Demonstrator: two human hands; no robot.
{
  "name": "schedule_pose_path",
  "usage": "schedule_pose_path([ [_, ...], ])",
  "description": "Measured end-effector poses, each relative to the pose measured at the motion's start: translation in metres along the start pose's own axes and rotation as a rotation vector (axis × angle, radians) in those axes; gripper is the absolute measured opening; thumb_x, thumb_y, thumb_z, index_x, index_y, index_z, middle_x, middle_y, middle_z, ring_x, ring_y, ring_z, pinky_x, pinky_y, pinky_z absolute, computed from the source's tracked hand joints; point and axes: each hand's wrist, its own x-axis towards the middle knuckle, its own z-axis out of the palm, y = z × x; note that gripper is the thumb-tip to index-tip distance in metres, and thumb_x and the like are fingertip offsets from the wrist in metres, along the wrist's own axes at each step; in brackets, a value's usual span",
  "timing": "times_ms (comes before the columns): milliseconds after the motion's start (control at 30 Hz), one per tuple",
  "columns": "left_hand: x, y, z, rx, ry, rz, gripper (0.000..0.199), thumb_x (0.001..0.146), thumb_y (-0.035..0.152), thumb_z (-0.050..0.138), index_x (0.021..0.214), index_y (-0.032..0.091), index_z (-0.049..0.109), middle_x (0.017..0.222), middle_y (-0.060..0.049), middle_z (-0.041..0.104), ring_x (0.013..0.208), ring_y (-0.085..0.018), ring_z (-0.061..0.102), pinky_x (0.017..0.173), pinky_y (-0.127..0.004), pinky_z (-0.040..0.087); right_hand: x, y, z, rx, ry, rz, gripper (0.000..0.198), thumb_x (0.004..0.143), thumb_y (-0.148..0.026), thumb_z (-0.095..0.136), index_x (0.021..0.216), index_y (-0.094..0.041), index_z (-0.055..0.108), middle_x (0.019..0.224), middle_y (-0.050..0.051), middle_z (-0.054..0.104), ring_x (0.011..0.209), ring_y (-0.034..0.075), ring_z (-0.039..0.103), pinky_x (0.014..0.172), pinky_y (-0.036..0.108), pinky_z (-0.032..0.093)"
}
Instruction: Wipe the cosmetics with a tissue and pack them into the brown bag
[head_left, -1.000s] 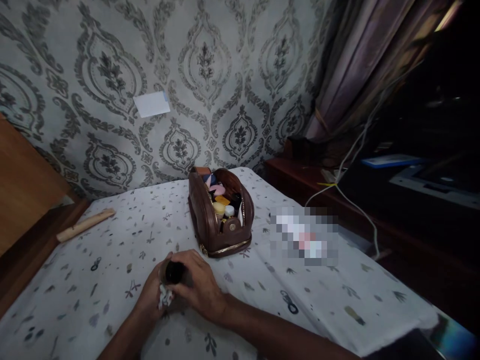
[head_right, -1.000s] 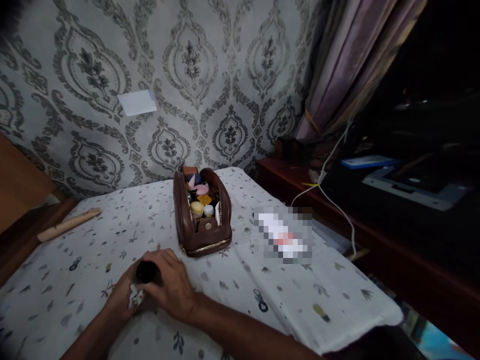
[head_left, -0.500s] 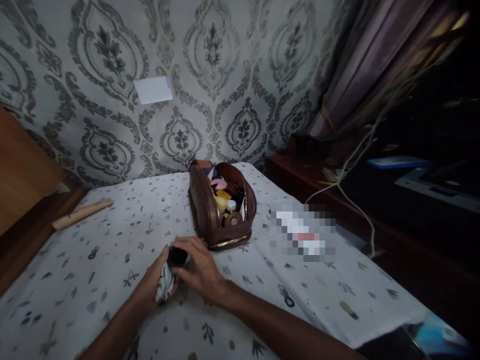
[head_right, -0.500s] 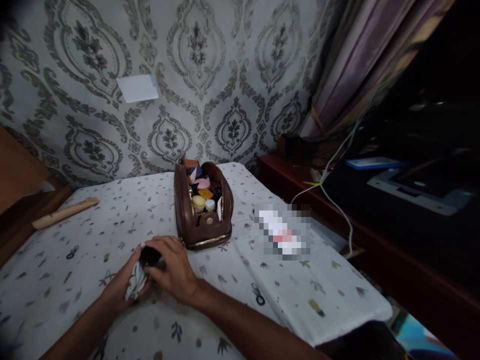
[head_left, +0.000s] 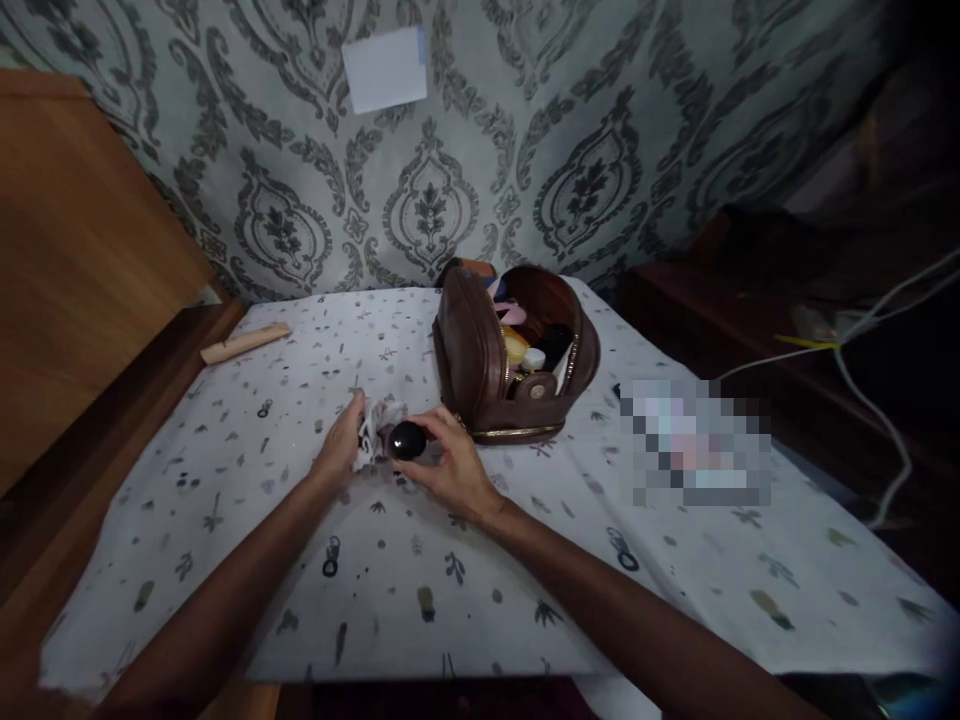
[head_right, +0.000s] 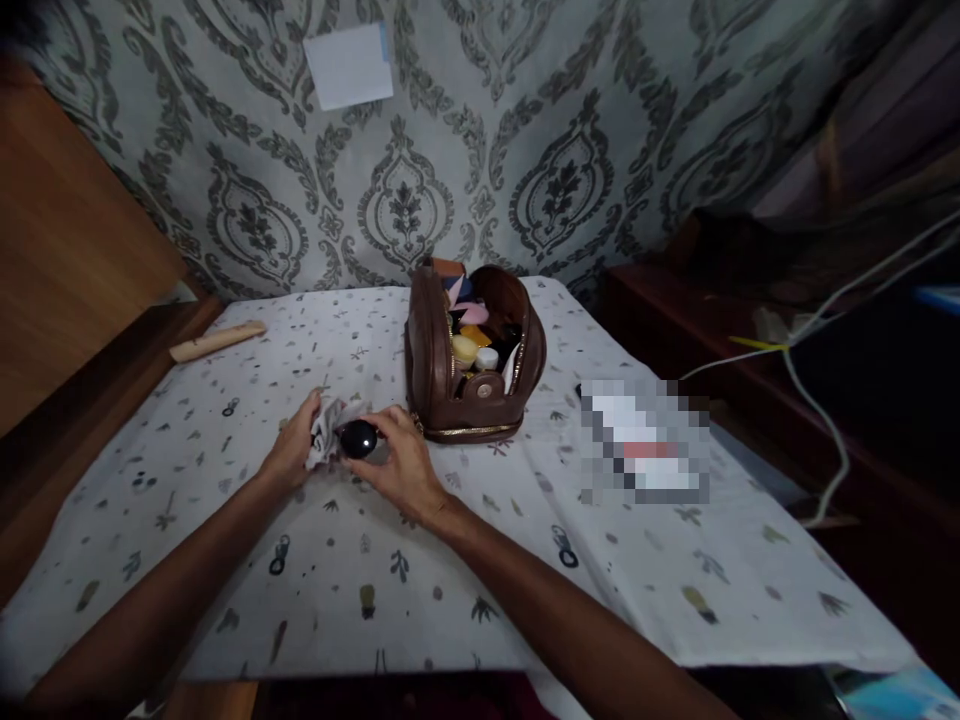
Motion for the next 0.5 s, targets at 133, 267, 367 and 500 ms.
schedule_pose_path([
  [133, -0.005, 0.01, -0.006, 0.165, -0.02, 0.236, 0.038, 0.09, 0.049, 0.044, 0.093, 0.017, 0.064, 0.069, 0.001, 0.061, 0.063, -0.014, 0.056, 0.059, -0.024, 0.044, -0.001, 0.006, 0.003, -0.163, -0.112, 0.038, 0.039, 0.067, -0.017, 0.081, 0.104, -0.02, 0.066, 0.093, 0.003, 0.059, 0.091, 0.021, 0.057, 0.081, 0.034, 0.047],
  [267, -0.023, 0.017, -0.005, 0.45, -0.122, 0.479, 0.031, 0.092, 0.038, 0.047, 0.113, 0.018, 0.058, 0.074, 0.002, 0.058, 0.063, -0.013, 0.051, 0.063, -0.024, 0.042, -0.002, 0.011, 0.006, -0.27, -0.171, 0.064, 0.035, 0.069, -0.017, 0.077, 0.101, -0.019, 0.063, 0.096, 0.004, 0.059, 0.092, 0.022, 0.056, 0.082, 0.034, 0.046],
  [367, -0.031, 0.017, 0.0, 0.697, -0.25, 0.725, 0.022, 0.092, 0.036, 0.05, 0.099, 0.019, 0.06, 0.082, -0.002, 0.06, 0.076, -0.017, 0.055, 0.073, -0.028, 0.043, -0.002, 0.012, 0.006, -0.322, -0.173, 0.091, 0.022, 0.072, -0.013, 0.069, 0.091, -0.017, 0.06, 0.092, 0.005, 0.057, 0.088, 0.022, 0.054, 0.078, 0.033, 0.045],
  [500, -0.029, 0.01, 0.003, 0.854, -0.283, 0.858, 0.019, 0.094, 0.032, 0.047, 0.088, 0.02, 0.062, 0.087, -0.005, 0.06, 0.087, -0.02, 0.056, 0.079, -0.031, 0.042, -0.002, 0.014, 0.007, -0.369, -0.173, 0.082, 0.018, 0.071, -0.008, 0.064, 0.083, -0.019, 0.056, 0.087, 0.004, 0.055, 0.086, 0.022, 0.052, 0.078, 0.032, 0.044],
])
